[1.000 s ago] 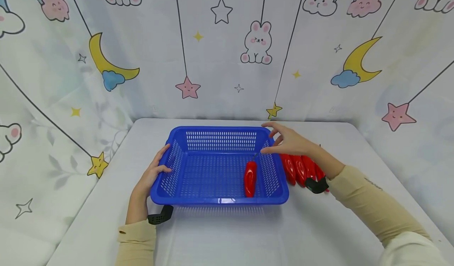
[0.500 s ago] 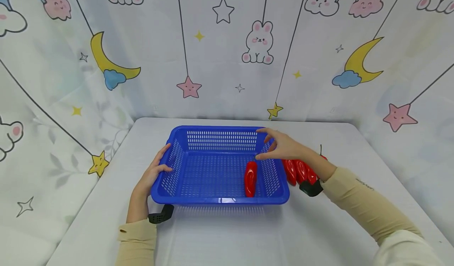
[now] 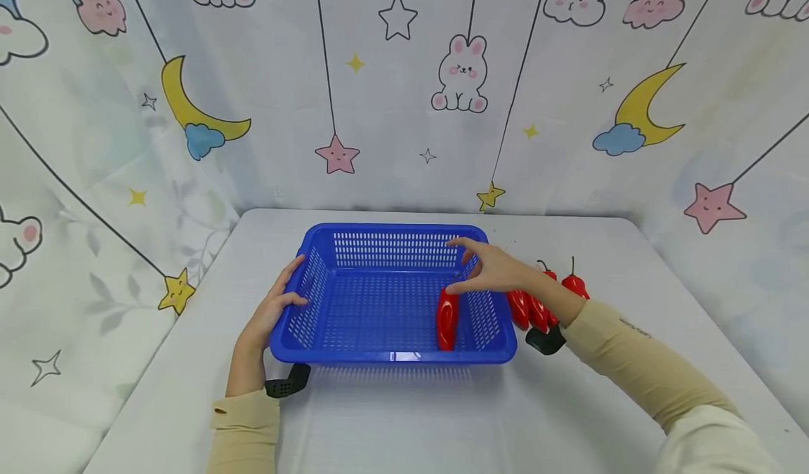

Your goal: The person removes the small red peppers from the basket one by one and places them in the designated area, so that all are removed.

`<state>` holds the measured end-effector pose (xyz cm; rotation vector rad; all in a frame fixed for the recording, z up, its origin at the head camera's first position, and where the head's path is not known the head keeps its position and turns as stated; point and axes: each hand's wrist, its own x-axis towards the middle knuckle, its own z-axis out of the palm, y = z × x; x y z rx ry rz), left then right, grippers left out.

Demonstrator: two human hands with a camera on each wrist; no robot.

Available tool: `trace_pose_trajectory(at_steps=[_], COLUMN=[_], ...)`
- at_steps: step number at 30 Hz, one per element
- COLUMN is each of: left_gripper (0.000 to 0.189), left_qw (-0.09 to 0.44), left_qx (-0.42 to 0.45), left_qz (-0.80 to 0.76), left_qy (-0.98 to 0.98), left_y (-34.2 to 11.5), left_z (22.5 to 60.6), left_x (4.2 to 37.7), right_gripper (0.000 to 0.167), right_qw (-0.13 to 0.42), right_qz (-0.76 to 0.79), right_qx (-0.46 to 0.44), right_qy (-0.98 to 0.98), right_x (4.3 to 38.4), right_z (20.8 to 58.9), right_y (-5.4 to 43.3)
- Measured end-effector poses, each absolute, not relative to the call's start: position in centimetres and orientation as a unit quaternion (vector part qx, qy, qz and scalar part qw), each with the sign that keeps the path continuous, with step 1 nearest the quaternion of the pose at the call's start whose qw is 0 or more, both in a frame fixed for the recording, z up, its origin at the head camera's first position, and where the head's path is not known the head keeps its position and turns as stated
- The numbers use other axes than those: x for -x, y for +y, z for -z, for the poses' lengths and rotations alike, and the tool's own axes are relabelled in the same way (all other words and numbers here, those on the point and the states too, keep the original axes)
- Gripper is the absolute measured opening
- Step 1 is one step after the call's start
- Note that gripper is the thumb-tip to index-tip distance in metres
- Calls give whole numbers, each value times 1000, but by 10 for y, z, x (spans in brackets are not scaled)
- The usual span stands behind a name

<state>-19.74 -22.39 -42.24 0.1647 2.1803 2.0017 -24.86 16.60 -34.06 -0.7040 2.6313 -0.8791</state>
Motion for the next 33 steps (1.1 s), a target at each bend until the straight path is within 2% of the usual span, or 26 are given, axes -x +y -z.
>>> trace_pose_trajectory(at_steps=[33], left_gripper=[77], left_qw=[88], left_qx=[-51], left_qz=[-676], left_qy=[730], left_y=[-223], left_z=[422], left_x=[197], right_gripper=[88], right_qw=[126], right_qz=[254], right_qx=[262], right_qy=[922], right_x=[243], right_z=[369], right_y=[146])
